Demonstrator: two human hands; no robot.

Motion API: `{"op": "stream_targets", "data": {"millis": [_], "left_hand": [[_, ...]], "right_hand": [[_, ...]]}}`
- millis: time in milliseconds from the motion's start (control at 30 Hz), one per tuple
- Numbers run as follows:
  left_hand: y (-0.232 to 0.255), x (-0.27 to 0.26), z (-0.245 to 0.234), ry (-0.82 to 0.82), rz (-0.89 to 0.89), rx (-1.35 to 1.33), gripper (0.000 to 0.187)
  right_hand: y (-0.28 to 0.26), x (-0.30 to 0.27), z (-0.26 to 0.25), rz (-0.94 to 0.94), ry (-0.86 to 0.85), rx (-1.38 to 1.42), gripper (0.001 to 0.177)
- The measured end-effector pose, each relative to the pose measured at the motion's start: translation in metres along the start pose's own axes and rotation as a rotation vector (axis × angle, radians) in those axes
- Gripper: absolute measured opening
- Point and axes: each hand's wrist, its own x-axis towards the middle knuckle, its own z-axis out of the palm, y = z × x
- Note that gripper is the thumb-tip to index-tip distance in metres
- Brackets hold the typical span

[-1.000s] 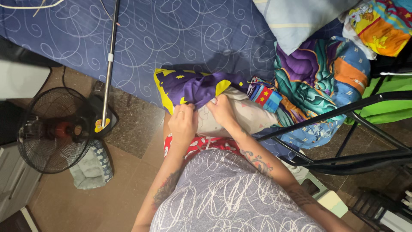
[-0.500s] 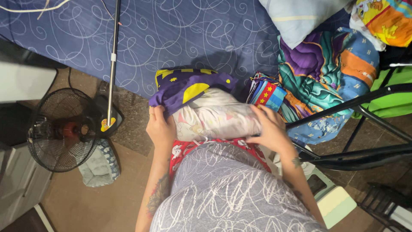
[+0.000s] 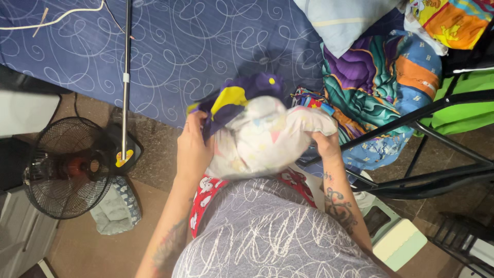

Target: The person uses a lint roller on a pink Barbie-themed bedsheet, then places a pillow into a purple and yellow pillowcase and zips it closed. They then place the pillow on the bed and handle a folded blanket.

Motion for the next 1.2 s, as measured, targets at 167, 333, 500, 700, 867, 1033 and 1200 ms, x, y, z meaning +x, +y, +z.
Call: {"op": "stream_targets", "data": {"millis": [167,333,500,700,867,1033,1200], "left_hand": [[-0.017,0.028,0.032,-0.329,0.107,0.474,0.019],[-0.021,0.088,0.094,-0.329,0.456,0.457,0.019],[0.010,0.092,0.107,-0.328,0.331,-0.060,0.030],[0.036,0.056,0.082,-0.115,0.142,-0.177,0.029],[0.054,0.019,0.089,-0.075,0.281,-0.083,0.024],[0.011,0.015,0.089,0.045,0.414,0.133,0.020],[-0.034,0.035,0.065,0.176,0.201,0.231,0.026]], "right_hand": [[-0.012,0.020,0.022,0.016,-0.186,-0.078,0.043],[0.000,0.037,0.043,0.010,-0.312,0.015,0.041],[0.032,0.029,0.053,0.041,-0.399,-0.284,0.040],[0.117,0.020,0.075,0.336,-0.271,-0.295,0.037],[0.174,0.010,0.060,0.179,-0.287,-0.758,0.028],[0.199,0.014,0.070,-0.241,0.003,-0.979,0.032],[0.188,0.006,0.084,-0.205,0.120,-0.861,0.035]]}}
